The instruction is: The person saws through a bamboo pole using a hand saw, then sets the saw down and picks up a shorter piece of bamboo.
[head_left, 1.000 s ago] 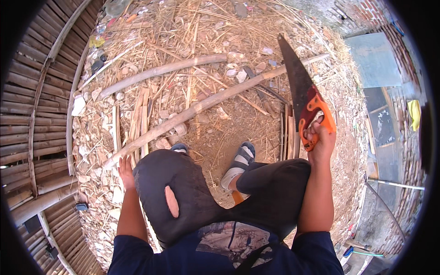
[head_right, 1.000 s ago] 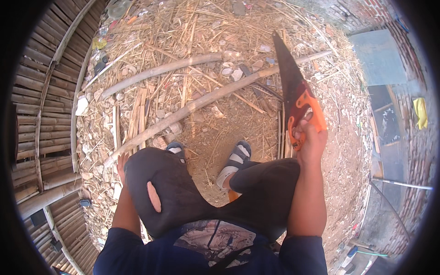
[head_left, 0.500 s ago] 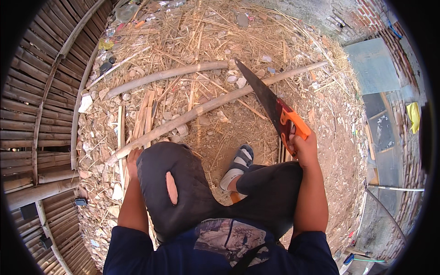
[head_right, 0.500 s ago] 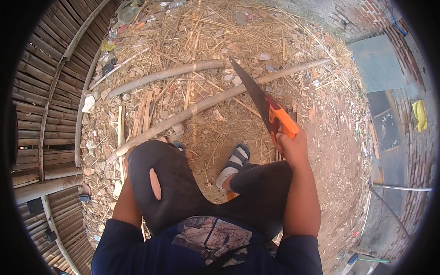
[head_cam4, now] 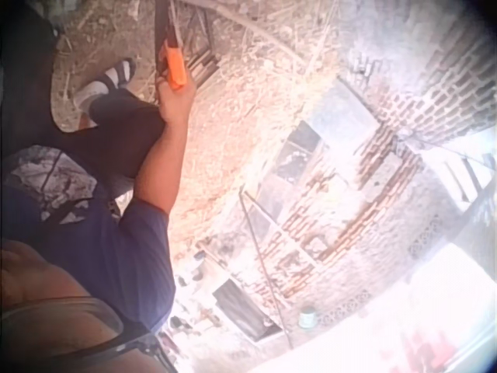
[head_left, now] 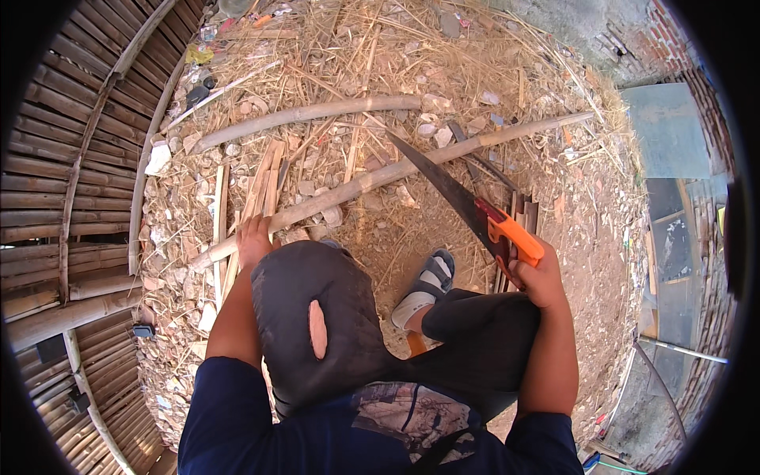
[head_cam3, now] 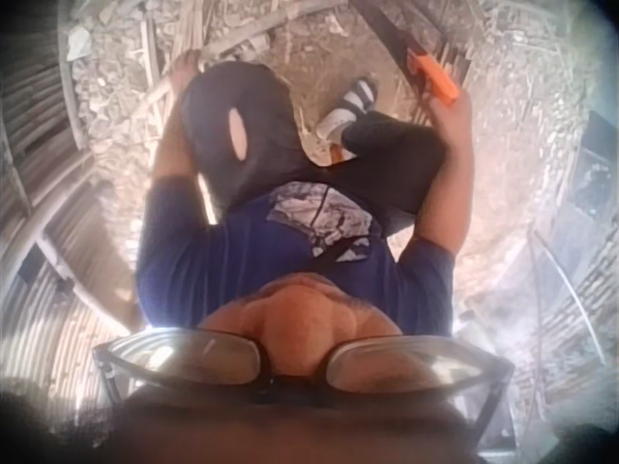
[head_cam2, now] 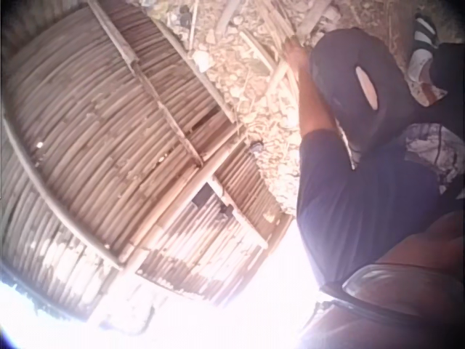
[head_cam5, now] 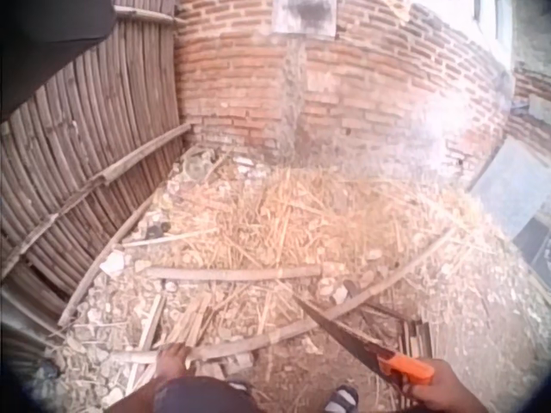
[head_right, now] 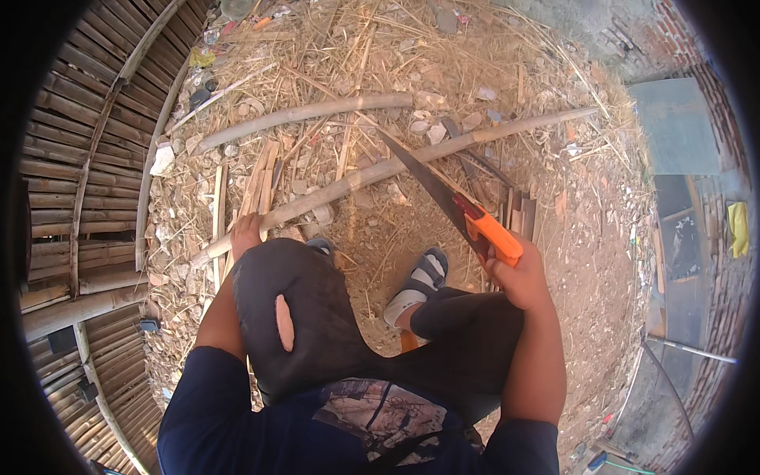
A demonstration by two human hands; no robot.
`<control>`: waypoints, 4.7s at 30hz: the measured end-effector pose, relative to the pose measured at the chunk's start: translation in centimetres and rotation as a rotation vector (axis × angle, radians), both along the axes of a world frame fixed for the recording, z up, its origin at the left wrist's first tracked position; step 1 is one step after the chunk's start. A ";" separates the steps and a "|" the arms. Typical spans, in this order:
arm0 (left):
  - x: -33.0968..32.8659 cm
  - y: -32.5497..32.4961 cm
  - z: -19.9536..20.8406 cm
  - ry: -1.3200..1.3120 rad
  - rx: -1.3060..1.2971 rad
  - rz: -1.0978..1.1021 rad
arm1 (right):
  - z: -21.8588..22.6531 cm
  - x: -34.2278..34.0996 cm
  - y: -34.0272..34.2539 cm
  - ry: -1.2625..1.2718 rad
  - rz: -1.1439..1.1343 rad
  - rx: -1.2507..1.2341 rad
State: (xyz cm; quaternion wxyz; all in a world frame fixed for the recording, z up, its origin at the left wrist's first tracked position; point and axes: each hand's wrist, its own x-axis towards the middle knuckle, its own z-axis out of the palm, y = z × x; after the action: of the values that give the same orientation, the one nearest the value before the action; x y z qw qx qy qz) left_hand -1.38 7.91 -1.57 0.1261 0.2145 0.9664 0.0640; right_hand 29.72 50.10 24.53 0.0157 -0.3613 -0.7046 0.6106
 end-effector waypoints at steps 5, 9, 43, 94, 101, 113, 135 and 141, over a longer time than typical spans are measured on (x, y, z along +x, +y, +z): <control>-1.6 1.8 0.7 0.000 -0.040 -0.047 | 0.0 -0.3 0.1 -0.045 0.037 0.022; -2.3 2.7 -0.1 0.062 0.021 -0.087 | -0.6 0.1 0.7 -0.039 0.058 0.024; -1.9 3.6 1.2 -0.050 -0.105 -0.038 | -0.4 0.2 0.8 -0.061 0.181 0.092; -5.0 -8.4 0.7 -0.068 -0.257 0.152 | -0.5 -0.1 -1.6 0.029 0.040 -0.099; -3.5 -14.0 -0.1 -0.015 -0.437 0.282 | -0.7 -0.4 -2.0 -0.009 0.046 -0.083; -0.1 -6.9 -1.1 0.126 -0.182 0.108 | -1.1 -0.9 -1.8 -0.065 -0.022 -0.087; 1.0 -3.0 -1.2 -0.039 -0.188 0.172 | -1.6 -0.5 -0.9 -0.085 0.022 -0.020; 0.3 2.4 0.7 -0.055 -0.119 0.010 | -2.1 -0.2 -0.6 -0.026 -0.058 0.011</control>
State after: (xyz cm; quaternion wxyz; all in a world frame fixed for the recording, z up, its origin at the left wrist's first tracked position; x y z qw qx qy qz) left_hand -1.13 10.27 -0.85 0.1648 0.2002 0.9657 0.0129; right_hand 29.48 49.53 22.39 0.0263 -0.3892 -0.6973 0.6013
